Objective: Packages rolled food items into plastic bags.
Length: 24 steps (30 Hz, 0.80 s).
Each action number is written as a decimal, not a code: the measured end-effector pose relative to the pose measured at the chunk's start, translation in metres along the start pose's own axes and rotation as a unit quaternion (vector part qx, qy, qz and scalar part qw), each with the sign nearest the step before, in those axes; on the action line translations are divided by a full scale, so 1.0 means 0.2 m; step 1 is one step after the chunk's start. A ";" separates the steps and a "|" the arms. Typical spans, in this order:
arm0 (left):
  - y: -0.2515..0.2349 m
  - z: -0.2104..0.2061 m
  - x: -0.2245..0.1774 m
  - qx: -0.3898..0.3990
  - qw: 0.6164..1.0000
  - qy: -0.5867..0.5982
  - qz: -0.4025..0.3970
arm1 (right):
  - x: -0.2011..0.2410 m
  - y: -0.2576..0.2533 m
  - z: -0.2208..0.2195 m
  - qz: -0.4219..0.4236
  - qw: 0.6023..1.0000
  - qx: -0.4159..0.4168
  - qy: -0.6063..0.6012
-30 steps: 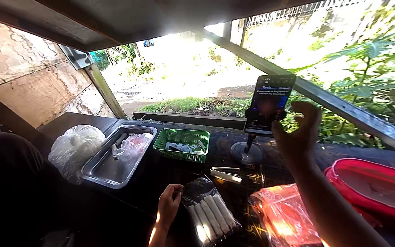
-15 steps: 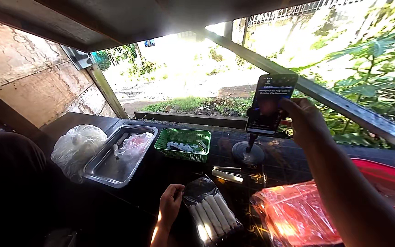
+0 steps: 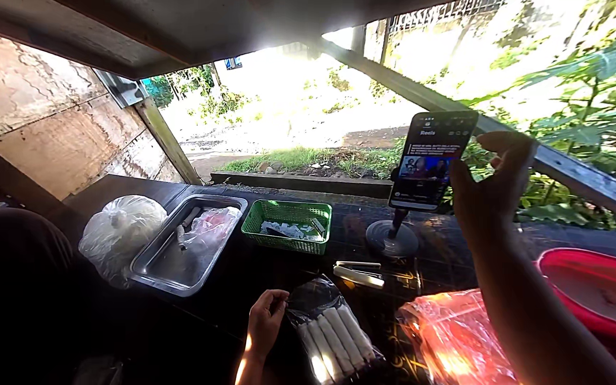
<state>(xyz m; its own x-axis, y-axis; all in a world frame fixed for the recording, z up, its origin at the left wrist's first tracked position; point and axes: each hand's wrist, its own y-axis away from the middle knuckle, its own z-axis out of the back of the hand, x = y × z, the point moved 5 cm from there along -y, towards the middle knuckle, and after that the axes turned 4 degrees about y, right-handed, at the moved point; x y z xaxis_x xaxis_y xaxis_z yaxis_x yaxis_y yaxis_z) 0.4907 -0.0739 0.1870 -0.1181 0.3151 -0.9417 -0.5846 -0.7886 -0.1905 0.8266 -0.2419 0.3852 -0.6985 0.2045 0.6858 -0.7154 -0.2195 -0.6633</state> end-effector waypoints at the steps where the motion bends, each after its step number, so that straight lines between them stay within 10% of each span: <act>1: 0.00 0.00 0.00 -0.001 1.000 0.005 0.002 | -0.01 0.00 0.00 -0.013 1.000 0.003 -0.014; 5: 0.00 0.00 0.00 -0.006 1.000 0.013 0.001 | -0.06 0.02 0.02 -0.017 0.998 -0.030 -0.044; 10: 0.00 0.00 -0.01 -0.009 1.000 0.009 0.004 | 0.01 0.21 -0.05 0.237 0.967 -0.081 0.045; 17: 0.00 0.02 -0.01 -0.008 1.000 0.010 0.015 | 0.24 0.39 -0.59 0.226 0.934 0.276 0.000; 24: -0.01 0.03 -0.02 -0.009 0.999 0.025 0.036 | 0.24 0.46 -1.21 0.128 0.772 0.616 0.093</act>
<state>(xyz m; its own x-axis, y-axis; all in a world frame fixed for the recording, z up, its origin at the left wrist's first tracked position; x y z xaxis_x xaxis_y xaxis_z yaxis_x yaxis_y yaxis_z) 0.4882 -0.0702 0.1924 -0.1194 0.2301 -0.9658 -0.5612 -0.8181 -0.1256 0.7238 -0.0222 0.2835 -0.8867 0.1110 0.4488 -0.0757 -0.9925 0.0960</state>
